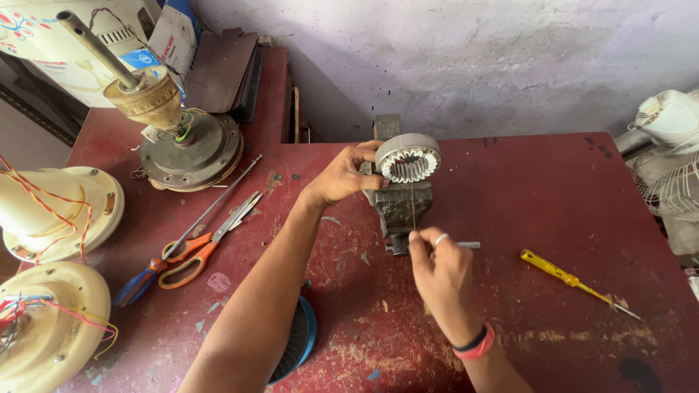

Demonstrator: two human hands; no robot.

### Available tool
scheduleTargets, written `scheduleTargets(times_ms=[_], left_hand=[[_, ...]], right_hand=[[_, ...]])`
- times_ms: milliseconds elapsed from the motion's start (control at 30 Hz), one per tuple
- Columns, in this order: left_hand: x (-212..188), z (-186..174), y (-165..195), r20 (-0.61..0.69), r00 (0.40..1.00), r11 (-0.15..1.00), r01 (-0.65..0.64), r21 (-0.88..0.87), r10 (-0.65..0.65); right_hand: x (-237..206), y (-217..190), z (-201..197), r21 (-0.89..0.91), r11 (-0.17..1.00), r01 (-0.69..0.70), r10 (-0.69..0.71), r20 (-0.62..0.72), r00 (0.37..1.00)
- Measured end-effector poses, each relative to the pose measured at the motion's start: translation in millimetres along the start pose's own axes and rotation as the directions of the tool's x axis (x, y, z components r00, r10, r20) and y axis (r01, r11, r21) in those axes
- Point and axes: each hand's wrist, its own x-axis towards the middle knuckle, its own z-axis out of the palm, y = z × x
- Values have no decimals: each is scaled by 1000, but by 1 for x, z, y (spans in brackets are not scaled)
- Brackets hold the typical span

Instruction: The person winds copper wire into the slots of a motor stator held in a bench vise. They use a yellow screwdriver to push the wire into the slots and occasionally rotate the stator to access different positions. The task continues throughout the clip with repeated winding and insertion actions.

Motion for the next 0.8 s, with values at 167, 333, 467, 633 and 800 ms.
scheduleTargets(times_ms=[167,333,467,633,800], left_hand=[[-5,0,12,11,1000,999,-28,27,28],[-5,14,18,14,1000,1000,-23,-5,23],[1,18,11,12,1000,1000,-8,-17,8],[8,18,-11,34,999,998,-12,-60,15],[15,17,-29,44,999,996,5,-94,-1]], right_hand=[[-57,0,-6,49,993,-111,98,207,973],[-117,-1,-26,11,976,-219,183,512,840],[-111,10,-50,19,990,-143,88,708,701],[-40,19,-75,-300,904,-306,428,591,684],[35,20,-47,45,999,-10,9,35,999]])
